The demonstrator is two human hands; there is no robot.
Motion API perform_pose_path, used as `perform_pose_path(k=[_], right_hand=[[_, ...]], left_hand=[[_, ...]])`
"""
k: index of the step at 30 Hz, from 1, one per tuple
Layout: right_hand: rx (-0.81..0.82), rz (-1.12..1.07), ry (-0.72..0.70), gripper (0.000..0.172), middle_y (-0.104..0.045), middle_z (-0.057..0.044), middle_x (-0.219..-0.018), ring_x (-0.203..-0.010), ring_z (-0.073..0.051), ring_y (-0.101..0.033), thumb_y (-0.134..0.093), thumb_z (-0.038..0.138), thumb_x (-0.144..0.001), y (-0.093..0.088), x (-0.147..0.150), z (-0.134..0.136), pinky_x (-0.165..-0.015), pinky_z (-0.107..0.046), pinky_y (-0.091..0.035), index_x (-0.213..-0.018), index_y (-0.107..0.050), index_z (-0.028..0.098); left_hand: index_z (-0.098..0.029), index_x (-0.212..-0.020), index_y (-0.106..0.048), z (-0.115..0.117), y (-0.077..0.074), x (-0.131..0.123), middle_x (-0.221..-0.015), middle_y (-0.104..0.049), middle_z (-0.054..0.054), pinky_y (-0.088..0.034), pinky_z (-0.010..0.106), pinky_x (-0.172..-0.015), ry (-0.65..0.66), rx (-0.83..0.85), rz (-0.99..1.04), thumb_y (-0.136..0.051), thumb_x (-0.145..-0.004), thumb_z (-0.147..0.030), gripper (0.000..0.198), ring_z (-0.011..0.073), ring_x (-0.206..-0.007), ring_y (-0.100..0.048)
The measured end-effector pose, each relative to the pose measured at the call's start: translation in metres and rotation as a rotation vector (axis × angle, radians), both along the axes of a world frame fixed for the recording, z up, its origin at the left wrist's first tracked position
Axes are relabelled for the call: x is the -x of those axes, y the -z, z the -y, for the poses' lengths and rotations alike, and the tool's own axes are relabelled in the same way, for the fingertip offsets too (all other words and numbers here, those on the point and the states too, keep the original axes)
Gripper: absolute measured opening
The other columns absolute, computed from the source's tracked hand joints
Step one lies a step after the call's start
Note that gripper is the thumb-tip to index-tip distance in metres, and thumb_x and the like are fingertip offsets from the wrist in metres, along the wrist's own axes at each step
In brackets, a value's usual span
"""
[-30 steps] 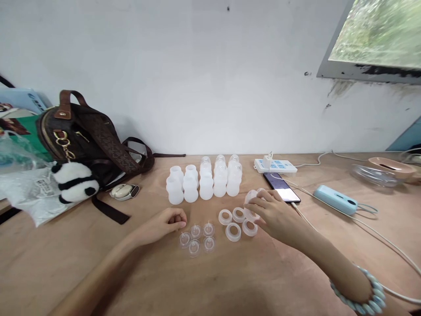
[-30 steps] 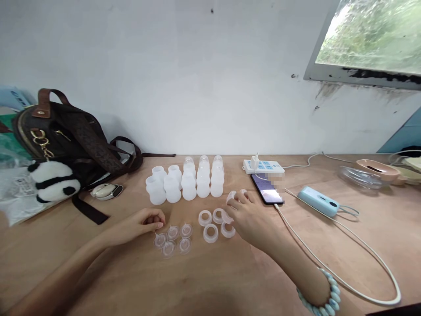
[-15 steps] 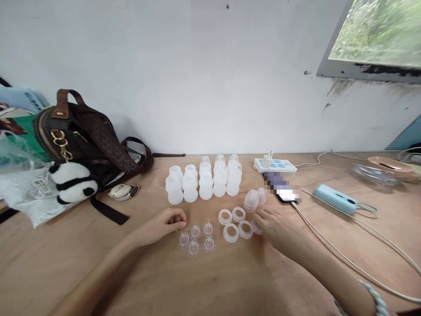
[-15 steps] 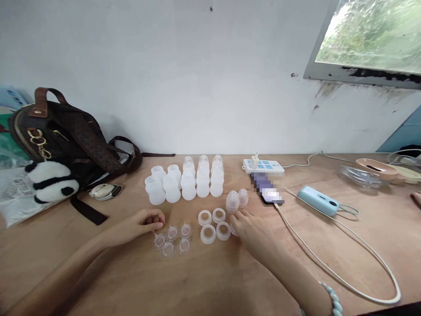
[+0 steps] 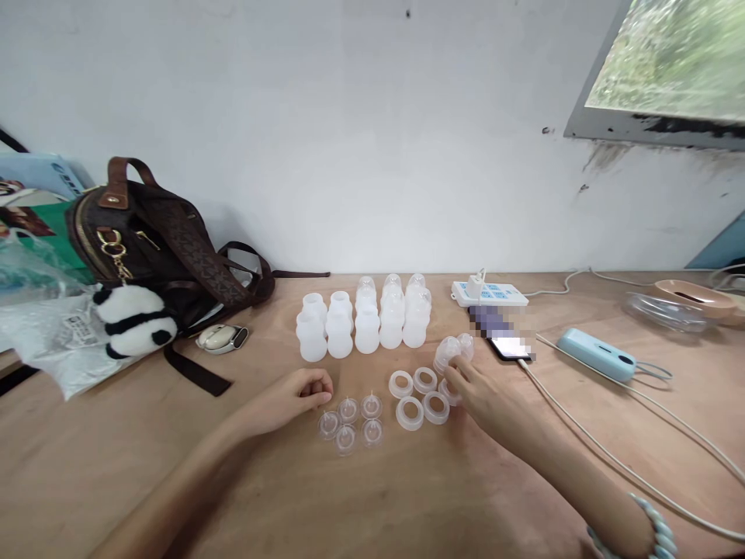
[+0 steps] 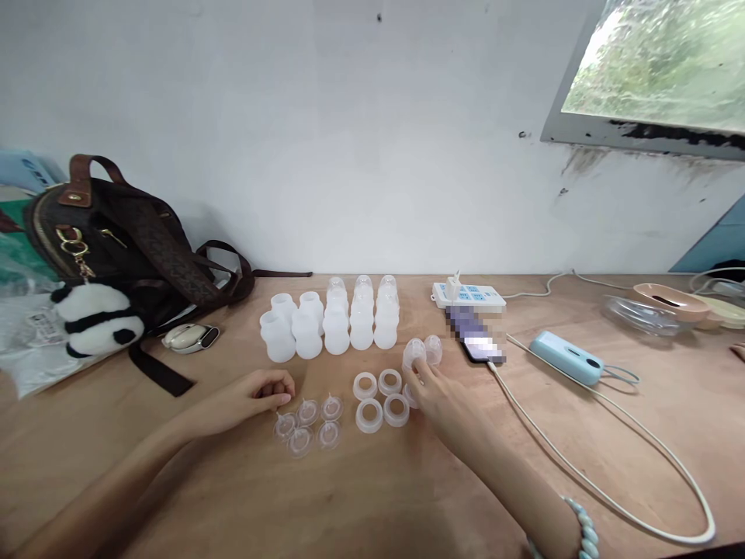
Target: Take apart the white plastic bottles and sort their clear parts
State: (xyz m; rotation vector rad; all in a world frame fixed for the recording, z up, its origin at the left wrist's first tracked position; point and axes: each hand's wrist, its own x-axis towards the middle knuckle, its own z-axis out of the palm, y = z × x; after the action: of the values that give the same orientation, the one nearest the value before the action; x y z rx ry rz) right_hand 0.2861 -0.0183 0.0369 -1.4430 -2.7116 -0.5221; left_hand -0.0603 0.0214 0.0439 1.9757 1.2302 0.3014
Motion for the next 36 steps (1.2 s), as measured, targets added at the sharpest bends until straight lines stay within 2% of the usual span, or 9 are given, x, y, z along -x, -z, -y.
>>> perform_pose_path(k=[6,12,17,21,25,27,29,33,36], right_hand=[[-0.088,-0.163,-0.093,0.023,-0.064,-0.006,-0.085,-0.077,-0.020,-0.058,-0.049,-0.004,-0.083,-0.044,0.028,-0.013,-0.064,-0.030,-0.041,-0.088,-0.059,0.017],[-0.214,-0.202,-0.049,0.015,-0.069,-0.014,-0.102,-0.100,-0.027,-0.057,-0.050,0.010,-0.093,-0.092,0.089,-0.079,-0.087,-0.037,-0.038,-0.101,-0.063,0.011],[-0.202,-0.227,-0.031,0.019,-0.071,-0.018,-0.102,-0.104,-0.030,-0.058,-0.056,0.024,-0.095,-0.085,0.126,-0.135,-0.100,-0.044,-0.030,-0.103,-0.062,0.008],[-0.189,-0.250,-0.042,0.013,-0.072,-0.015,-0.096,-0.103,-0.027,-0.060,-0.060,0.021,-0.093,-0.082,0.132,-0.148,-0.105,-0.047,-0.026,-0.099,-0.063,0.010],[-0.280,-0.382,-0.034,0.021,-0.068,-0.013,-0.108,-0.112,-0.026,-0.056,-0.057,0.025,-0.095,-0.108,0.110,-0.133,-0.111,-0.049,-0.016,-0.110,-0.059,0.012],[-0.409,-0.657,-0.099,0.022,-0.067,-0.009,-0.108,-0.108,-0.024,-0.057,-0.057,0.030,-0.095,-0.123,0.094,-0.116,-0.110,-0.048,-0.021,-0.111,-0.057,0.014],[-0.459,-0.916,-0.170,0.021,-0.066,-0.006,-0.104,-0.101,-0.023,-0.059,-0.057,0.034,-0.095,-0.130,0.081,-0.093,-0.102,-0.044,-0.033,-0.108,-0.057,0.017],[-0.145,-1.274,-0.253,0.017,-0.064,-0.002,-0.088,-0.085,-0.017,-0.060,-0.056,0.035,-0.093,-0.109,0.073,-0.039,-0.080,-0.032,-0.046,-0.098,-0.057,0.019],[0.171,-1.330,-0.186,0.015,-0.059,0.000,-0.080,-0.072,-0.014,-0.055,-0.055,0.036,-0.091,-0.072,0.077,-0.007,-0.068,-0.028,-0.044,-0.094,-0.054,0.021]], left_hand=[[-0.018,-0.087,-0.061,0.000,0.002,-0.003,-0.072,-0.055,-0.001,-0.037,0.025,-0.061,-0.017,-0.046,0.014,-0.047,-0.088,-0.036,0.023,0.0166,-0.067,-0.050],[-0.019,-0.089,-0.062,0.006,0.012,-0.017,-0.062,-0.052,-0.003,-0.035,0.024,-0.057,-0.197,-0.352,0.115,-0.040,-0.091,-0.036,0.027,0.0149,-0.057,-0.046],[-0.018,-0.093,-0.064,0.008,0.019,-0.015,-0.063,-0.057,-0.001,-0.037,0.025,-0.057,-0.290,-0.524,0.133,-0.040,-0.093,-0.035,0.029,0.0144,-0.055,-0.048],[-0.017,-0.091,-0.064,0.010,0.020,-0.011,-0.075,-0.067,0.004,-0.042,0.027,-0.063,-0.300,-0.676,0.165,-0.043,-0.092,-0.028,0.024,0.0168,-0.063,-0.055],[-0.018,-0.094,-0.062,0.014,0.014,-0.014,-0.082,-0.066,0.005,-0.046,0.029,-0.071,-0.280,-0.798,0.206,-0.044,-0.094,-0.023,0.018,0.0183,-0.075,-0.059],[-0.019,-0.103,-0.058,0.017,0.009,-0.018,-0.092,-0.064,0.005,-0.047,0.030,-0.076,-0.308,-0.882,0.234,-0.047,-0.094,-0.021,0.015,0.0186,-0.081,-0.059],[-0.022,-0.117,-0.052,0.020,0.004,-0.022,-0.110,-0.059,0.008,-0.048,0.034,-0.084,-0.352,-0.984,0.305,-0.054,-0.092,-0.021,0.025,0.0217,-0.098,-0.058],[-0.030,-0.139,-0.033,0.032,-0.006,-0.032,-0.143,-0.039,0.012,-0.049,0.044,-0.096,-0.328,-1.046,0.554,-0.070,-0.082,-0.032,0.069,0.0311,-0.126,-0.046],[-0.030,-0.136,-0.037,0.045,-0.010,-0.038,-0.133,-0.053,0.011,-0.051,0.042,-0.092,-0.224,-0.878,0.444,-0.071,-0.080,-0.039,0.066,0.0303,-0.115,-0.058]])
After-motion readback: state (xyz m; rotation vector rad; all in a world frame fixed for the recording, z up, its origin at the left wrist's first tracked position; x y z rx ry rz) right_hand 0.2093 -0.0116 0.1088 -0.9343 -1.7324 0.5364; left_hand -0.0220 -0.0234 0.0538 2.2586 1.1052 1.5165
